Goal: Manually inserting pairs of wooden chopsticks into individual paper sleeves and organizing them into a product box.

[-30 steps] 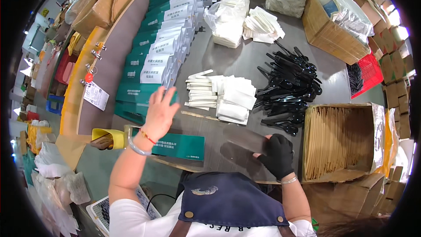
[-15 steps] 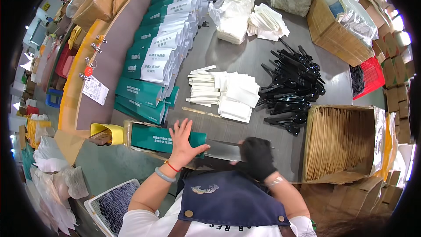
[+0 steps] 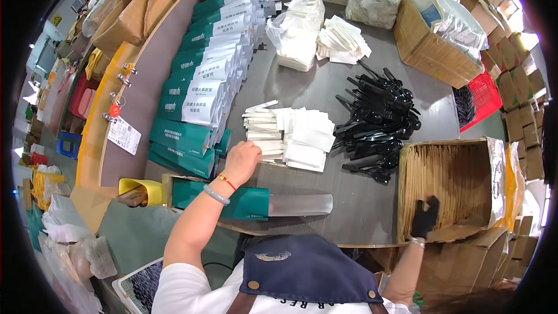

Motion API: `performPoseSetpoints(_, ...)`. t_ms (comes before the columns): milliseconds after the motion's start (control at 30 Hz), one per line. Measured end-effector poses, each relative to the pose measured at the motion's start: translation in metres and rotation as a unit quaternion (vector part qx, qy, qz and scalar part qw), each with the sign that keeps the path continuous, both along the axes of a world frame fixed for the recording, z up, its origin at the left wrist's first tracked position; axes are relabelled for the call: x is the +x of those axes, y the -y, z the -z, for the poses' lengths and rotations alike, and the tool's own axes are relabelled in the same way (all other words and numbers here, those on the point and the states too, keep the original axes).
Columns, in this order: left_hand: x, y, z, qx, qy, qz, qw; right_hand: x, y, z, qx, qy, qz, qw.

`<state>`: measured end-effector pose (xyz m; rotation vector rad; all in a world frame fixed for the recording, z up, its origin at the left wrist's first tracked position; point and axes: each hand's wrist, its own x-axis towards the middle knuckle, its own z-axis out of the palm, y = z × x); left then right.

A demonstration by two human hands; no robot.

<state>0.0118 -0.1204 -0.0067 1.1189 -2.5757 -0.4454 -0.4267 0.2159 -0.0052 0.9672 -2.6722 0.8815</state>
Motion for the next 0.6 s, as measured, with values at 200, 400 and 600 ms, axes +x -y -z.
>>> performPoseSetpoints(200,0.003,-0.006,-0.007,0.012,-0.002,0.004,1.000,-0.044,-0.035,0.009,0.150,0.014,0.083,0.985)
performPoseSetpoints(400,-0.007,-0.015,-0.036,0.117,-0.087,0.014,0.989,-0.039,-0.022,-0.003,0.199,0.114,0.111,0.967)
performPoseSetpoints(600,-0.071,-0.024,-0.006,-0.034,-0.131,0.090,0.987,-0.031,-0.023,-0.007,0.171,0.055,0.149,0.972)
